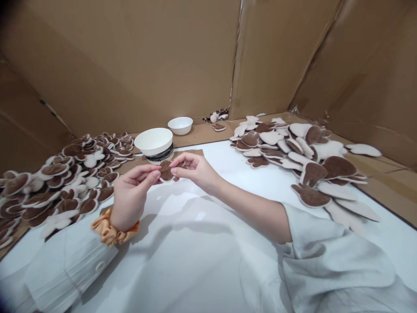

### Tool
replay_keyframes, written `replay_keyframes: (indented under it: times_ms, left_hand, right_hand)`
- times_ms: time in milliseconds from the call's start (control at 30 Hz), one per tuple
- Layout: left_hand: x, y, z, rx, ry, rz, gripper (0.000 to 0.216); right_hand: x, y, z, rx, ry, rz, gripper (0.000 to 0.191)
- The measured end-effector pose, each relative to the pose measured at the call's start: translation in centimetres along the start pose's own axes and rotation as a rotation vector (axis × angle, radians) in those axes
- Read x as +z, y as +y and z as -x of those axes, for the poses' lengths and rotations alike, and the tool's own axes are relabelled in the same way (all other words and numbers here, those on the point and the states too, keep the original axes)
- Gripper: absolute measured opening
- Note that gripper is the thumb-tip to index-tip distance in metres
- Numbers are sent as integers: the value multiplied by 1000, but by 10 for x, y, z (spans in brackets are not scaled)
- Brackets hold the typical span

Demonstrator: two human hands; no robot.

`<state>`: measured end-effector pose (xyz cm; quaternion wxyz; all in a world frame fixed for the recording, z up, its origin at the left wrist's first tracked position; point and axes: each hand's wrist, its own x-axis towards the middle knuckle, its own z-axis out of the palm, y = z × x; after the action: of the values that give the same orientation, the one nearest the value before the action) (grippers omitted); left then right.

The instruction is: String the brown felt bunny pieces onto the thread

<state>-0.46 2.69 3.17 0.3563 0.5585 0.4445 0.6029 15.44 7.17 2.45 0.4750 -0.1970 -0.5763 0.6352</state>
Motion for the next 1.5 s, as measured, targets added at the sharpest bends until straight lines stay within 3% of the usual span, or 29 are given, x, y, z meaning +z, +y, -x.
replay_keyframes:
  times_ms: [133, 267, 433, 933, 1133, 1233, 1500]
  left_hand:
    - [-2, -2, 0, 31, -43, 1, 17]
    - [-4, -5, 0, 120, -153, -25, 36]
    - [-6, -9, -2, 216, -183, -94, 45]
    - [-7, -20, 1, 199, -227, -196, 53]
    - [-9, -26, 2, 273, -117, -370, 53]
    - [-12, -29, -1, 326, -43, -385, 53]
    - [-46, -34, -16, 386, 355, -413, 56]
  right_hand:
    - [1, -3, -1, -53, -4, 58, 10]
    - [1, -10, -2, -87, -52, 126, 16]
    - [-2, -13, 0, -88, -124, 217, 27]
    - [3, -7, 3, -115, -86, 362, 26]
    - [2, -7, 3, -81, -92, 371, 45]
    - [-3, -6, 3, -43, -52, 411, 45]
    - [-12, 4, 4, 44, 4, 489, 30]
